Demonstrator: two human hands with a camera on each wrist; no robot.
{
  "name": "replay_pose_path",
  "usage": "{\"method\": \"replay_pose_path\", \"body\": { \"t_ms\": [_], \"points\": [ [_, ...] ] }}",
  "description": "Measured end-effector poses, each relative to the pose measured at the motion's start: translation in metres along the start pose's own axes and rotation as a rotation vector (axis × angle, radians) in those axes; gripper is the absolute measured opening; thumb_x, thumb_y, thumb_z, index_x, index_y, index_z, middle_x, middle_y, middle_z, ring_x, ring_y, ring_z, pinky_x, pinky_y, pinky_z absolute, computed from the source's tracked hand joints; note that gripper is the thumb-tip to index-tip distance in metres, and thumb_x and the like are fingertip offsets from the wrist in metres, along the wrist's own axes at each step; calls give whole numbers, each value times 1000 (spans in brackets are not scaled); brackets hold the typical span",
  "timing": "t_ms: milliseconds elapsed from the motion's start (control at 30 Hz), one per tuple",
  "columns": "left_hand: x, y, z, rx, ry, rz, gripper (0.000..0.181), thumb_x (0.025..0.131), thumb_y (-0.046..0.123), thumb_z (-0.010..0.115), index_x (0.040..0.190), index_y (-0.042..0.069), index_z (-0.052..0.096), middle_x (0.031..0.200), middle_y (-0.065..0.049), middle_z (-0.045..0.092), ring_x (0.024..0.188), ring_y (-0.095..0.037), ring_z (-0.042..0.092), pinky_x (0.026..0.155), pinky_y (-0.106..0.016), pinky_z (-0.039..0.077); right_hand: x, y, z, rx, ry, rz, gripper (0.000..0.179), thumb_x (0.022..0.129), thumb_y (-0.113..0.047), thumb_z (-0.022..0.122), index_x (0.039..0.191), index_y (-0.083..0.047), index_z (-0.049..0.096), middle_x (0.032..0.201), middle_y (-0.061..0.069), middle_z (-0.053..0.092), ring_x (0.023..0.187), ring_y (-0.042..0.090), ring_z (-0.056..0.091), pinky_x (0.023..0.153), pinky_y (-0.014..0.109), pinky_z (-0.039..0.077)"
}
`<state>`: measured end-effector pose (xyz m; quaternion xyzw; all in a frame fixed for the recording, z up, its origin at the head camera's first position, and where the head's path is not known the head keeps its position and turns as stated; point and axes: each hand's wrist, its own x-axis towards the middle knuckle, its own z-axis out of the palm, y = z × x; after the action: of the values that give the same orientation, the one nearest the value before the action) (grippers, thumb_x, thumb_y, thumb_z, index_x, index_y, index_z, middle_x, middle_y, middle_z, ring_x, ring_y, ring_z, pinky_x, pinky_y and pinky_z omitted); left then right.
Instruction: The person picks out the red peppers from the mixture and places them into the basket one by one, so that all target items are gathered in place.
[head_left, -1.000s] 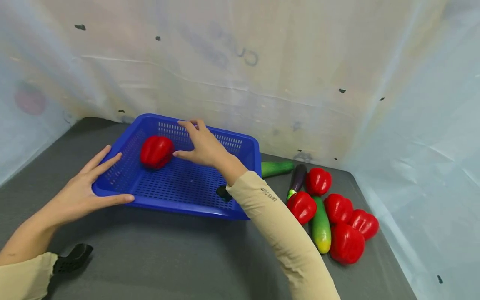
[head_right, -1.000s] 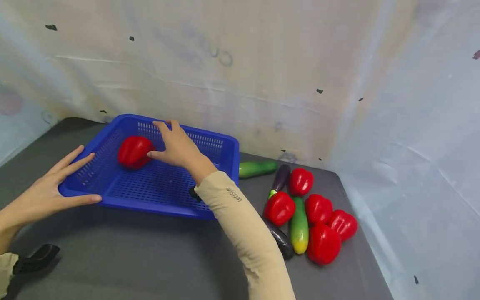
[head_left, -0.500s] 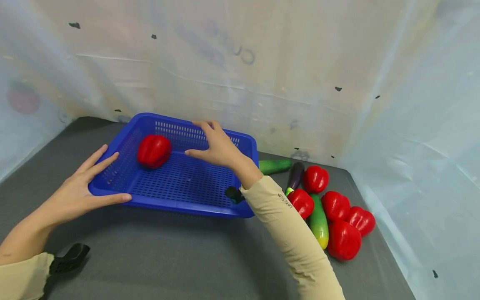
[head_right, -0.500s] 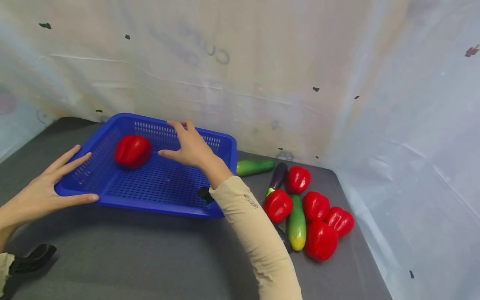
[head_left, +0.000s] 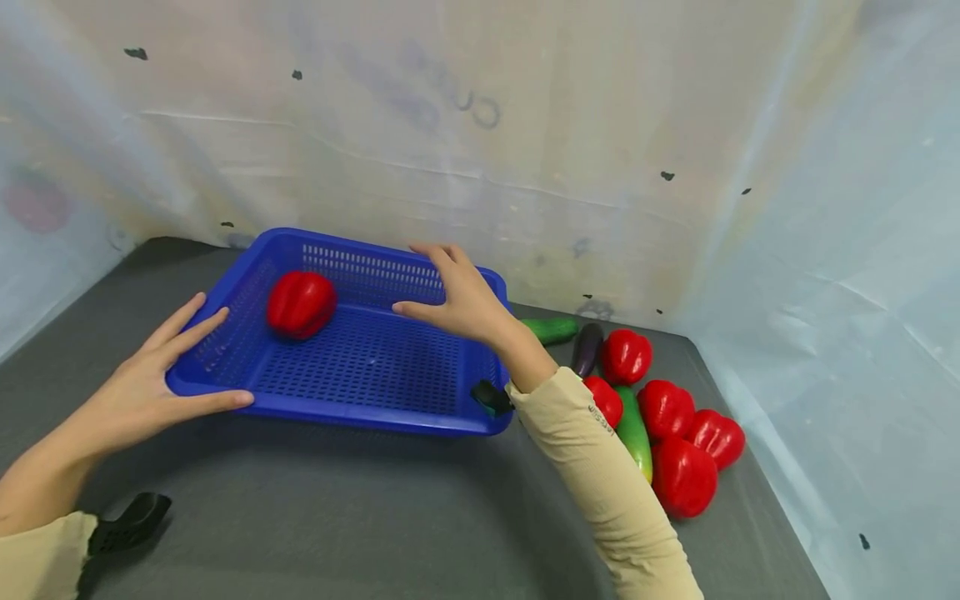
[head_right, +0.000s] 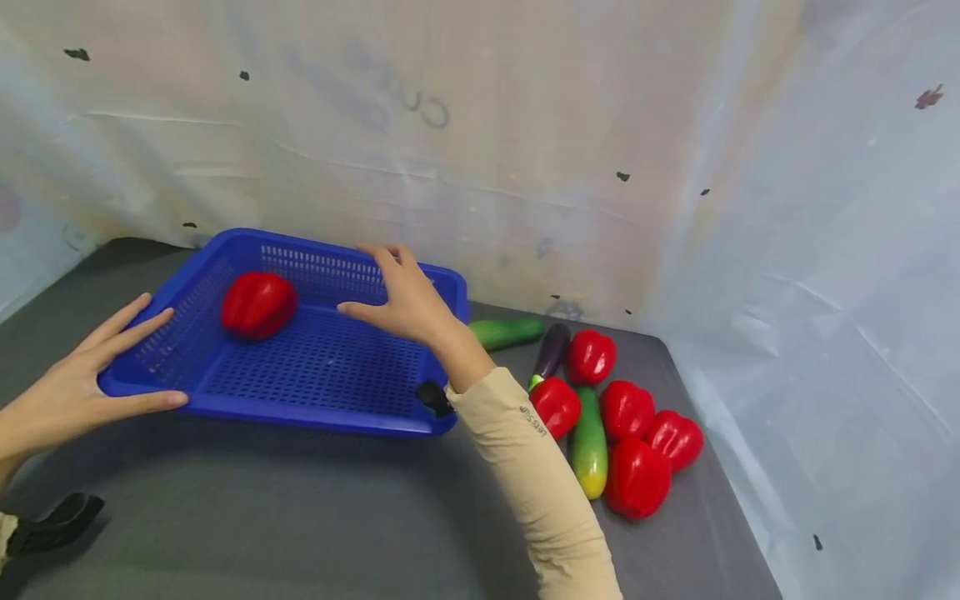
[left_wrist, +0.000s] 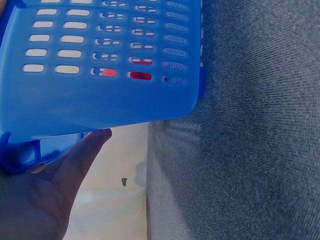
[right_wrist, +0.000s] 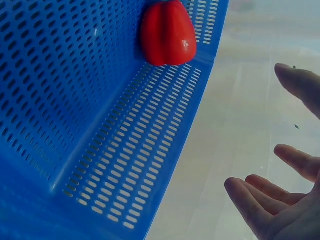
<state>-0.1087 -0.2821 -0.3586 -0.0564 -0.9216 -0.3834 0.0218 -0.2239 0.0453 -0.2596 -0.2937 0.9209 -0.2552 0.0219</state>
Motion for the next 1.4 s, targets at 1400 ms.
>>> {"method": "replay_pose_path", "body": {
  "t_ms": [1400],
  "points": [
    [2,1,3,50,16,-27,106,77,39,79,155,21,10,161,1,-17,143,-49,-13,96,-82,5,-85,69,-10,111,201,47,71,85,-32,73,146,-16,39,147,10,36,129,27,46,104,45,44]
  ]
}}
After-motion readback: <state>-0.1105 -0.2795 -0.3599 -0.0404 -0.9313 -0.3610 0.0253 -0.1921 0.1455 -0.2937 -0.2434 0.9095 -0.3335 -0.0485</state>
